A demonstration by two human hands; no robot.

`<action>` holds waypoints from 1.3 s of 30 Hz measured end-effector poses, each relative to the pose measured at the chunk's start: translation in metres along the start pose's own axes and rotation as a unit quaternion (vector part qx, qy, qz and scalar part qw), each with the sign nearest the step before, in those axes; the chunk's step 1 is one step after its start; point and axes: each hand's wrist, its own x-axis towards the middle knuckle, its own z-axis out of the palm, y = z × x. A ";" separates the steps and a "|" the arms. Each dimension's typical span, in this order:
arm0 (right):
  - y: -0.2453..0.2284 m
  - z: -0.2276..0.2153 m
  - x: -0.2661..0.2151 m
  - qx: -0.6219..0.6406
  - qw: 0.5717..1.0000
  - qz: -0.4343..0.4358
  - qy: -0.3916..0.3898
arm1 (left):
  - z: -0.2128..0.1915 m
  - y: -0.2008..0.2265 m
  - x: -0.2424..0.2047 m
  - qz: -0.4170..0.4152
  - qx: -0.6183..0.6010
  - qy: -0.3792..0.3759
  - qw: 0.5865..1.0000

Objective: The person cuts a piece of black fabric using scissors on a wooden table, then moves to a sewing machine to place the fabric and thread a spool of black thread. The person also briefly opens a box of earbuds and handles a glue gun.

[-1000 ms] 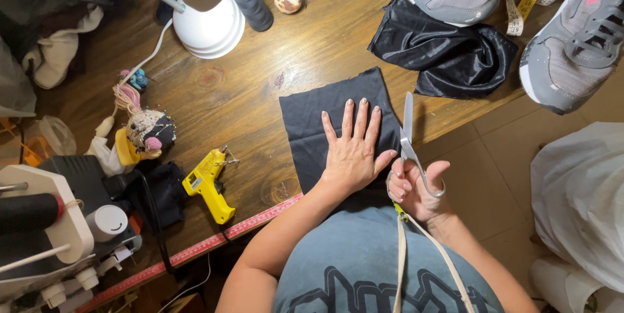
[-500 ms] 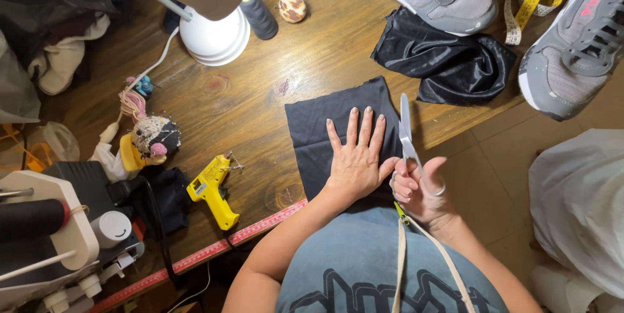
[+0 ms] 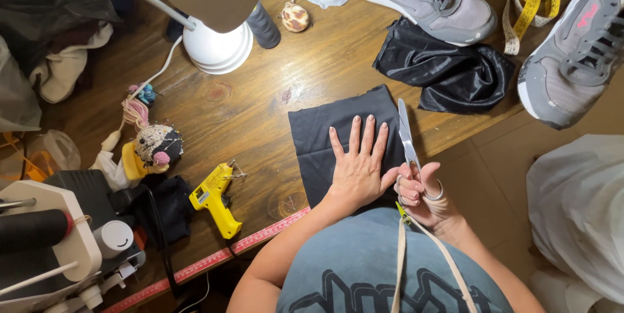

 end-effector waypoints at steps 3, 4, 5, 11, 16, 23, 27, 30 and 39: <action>-0.019 0.029 0.015 -0.011 1.000 0.011 -0.014 | 0.004 -0.002 0.000 0.002 -0.001 -0.009 1.000; -0.020 0.032 0.018 -0.010 1.000 0.010 -0.013 | 0.005 -0.002 -0.001 0.003 -0.001 -0.010 1.000; -0.023 0.036 0.021 0.001 1.000 0.020 -0.016 | 0.004 -0.002 0.000 0.004 -0.004 -0.009 1.000; -0.028 0.023 0.034 -0.002 0.999 0.038 -0.004 | 0.002 -0.001 0.000 0.006 -0.006 0.004 1.000; -0.036 0.023 0.035 0.002 0.999 0.034 0.004 | 0.001 0.000 -0.001 0.006 -0.008 0.005 1.000; -0.051 0.048 0.048 -0.037 0.997 0.063 0.017 | 0.005 0.000 0.000 0.010 0.000 0.021 1.000; -0.049 0.020 0.048 -0.064 0.996 0.056 0.008 | 0.008 -0.001 0.000 0.012 0.002 0.033 0.999; -0.054 0.017 0.042 -0.075 0.995 0.061 0.017 | 0.006 -0.001 0.000 0.012 -0.003 0.038 0.999; -0.085 0.038 0.024 -0.224 0.969 0.099 0.039 | 0.003 0.001 0.001 0.002 -0.021 0.054 0.998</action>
